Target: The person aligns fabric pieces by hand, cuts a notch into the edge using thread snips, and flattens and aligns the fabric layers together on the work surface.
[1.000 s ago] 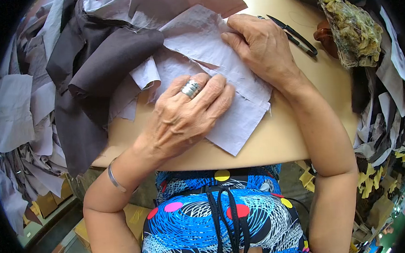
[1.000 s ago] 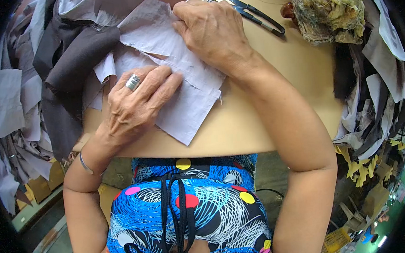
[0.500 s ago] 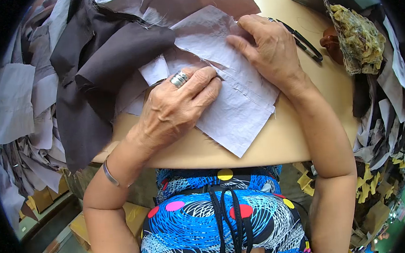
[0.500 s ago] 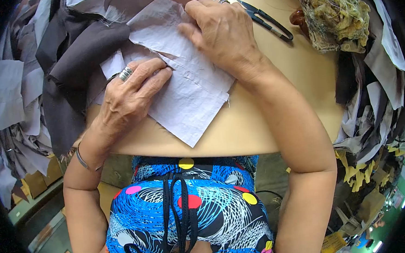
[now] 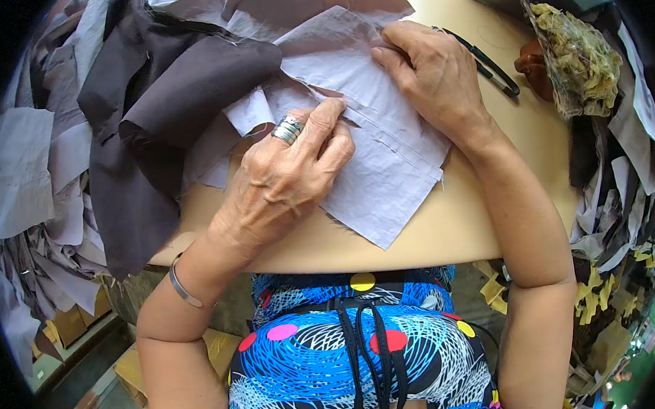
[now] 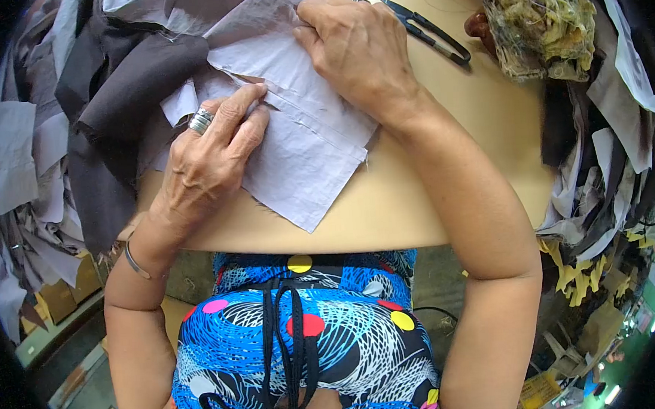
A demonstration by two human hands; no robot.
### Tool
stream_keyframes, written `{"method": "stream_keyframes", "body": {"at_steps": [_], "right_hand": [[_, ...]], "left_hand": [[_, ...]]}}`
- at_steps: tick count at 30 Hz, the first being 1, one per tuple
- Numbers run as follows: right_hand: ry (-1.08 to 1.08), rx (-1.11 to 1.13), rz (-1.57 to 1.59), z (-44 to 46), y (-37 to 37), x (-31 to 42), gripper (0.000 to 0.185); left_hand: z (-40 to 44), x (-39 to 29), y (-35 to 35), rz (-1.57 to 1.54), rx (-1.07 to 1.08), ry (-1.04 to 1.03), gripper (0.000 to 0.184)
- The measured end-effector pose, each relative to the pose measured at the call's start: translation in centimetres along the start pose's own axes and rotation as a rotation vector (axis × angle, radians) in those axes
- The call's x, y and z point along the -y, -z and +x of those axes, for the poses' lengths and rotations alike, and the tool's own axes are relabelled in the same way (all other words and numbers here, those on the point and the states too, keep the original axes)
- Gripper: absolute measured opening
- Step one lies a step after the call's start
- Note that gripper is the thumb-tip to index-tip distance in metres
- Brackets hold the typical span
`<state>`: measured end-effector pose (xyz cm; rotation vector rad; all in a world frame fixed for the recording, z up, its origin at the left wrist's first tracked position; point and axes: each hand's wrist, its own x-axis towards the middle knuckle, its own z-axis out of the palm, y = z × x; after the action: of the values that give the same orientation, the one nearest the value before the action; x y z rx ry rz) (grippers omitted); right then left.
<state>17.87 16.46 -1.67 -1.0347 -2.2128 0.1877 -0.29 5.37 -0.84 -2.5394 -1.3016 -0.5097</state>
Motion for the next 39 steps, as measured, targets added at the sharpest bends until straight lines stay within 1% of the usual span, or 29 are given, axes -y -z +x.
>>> {"method": "stream_keyframes", "body": {"at_steps": [3,7,9,12,16,17,20,23,26,28,31,32,35,36,39], "right_hand": [[-0.002,0.019,-0.011,0.0,0.1,0.0,0.015],[0.014,0.017,0.000,0.0,-0.1,-0.1,0.015],[0.020,0.015,0.001,0.0,0.0,-0.2,0.015],[0.028,0.021,-0.001,-0.2,0.1,-0.1,0.014],[0.042,0.077,-0.026,0.3,0.5,0.0,0.015],[0.040,0.098,-0.044,0.3,0.6,0.0,0.016],[-0.007,0.240,-0.119,1.4,1.3,0.3,0.019],[-0.117,0.332,-0.178,2.6,1.3,1.2,0.022],[-0.086,0.224,-0.141,2.2,0.2,0.9,0.023],[-0.089,0.196,-0.146,2.1,-0.1,1.1,0.023],[-0.055,0.110,-0.125,1.9,-0.5,0.9,0.024],[-0.037,0.074,-0.112,1.8,-0.7,0.9,0.024],[0.014,-0.001,-0.012,2.2,-1.8,0.9,0.023],[0.004,0.016,0.005,2.3,-1.9,0.8,0.022],[-0.029,0.053,0.032,2.5,-2.1,0.7,0.020]], "left_hand": [[0.5,0.3,0.9,-0.016,0.073,-0.076,0.019],[0.4,0.6,1.2,-0.067,0.104,-0.168,0.027],[0.5,0.8,1.2,-0.082,0.115,-0.186,0.028],[0.3,1.1,0.9,-0.094,0.077,-0.230,0.029],[0.2,0.8,0.7,-0.151,0.033,-0.227,0.025],[0.1,0.9,0.7,-0.173,0.030,-0.194,0.024],[0.2,0.7,0.7,-0.226,0.023,-0.085,0.020],[0.4,0.9,0.3,-0.176,0.031,-0.118,0.019],[0.8,0.6,0.6,-0.132,0.074,-0.146,0.019],[1.1,0.8,1.1,-0.148,0.087,-0.166,0.018],[0.8,1.1,0.8,-0.115,0.039,-0.108,0.021],[0.6,1.3,1.1,-0.163,-0.012,-0.055,0.027],[-0.6,1.7,0.2,-0.060,0.004,-0.040,0.018],[-0.7,2.0,-0.3,-0.115,-0.080,-0.077,0.017],[-0.9,1.8,0.1,-0.063,-0.007,-0.035,0.015]]}}
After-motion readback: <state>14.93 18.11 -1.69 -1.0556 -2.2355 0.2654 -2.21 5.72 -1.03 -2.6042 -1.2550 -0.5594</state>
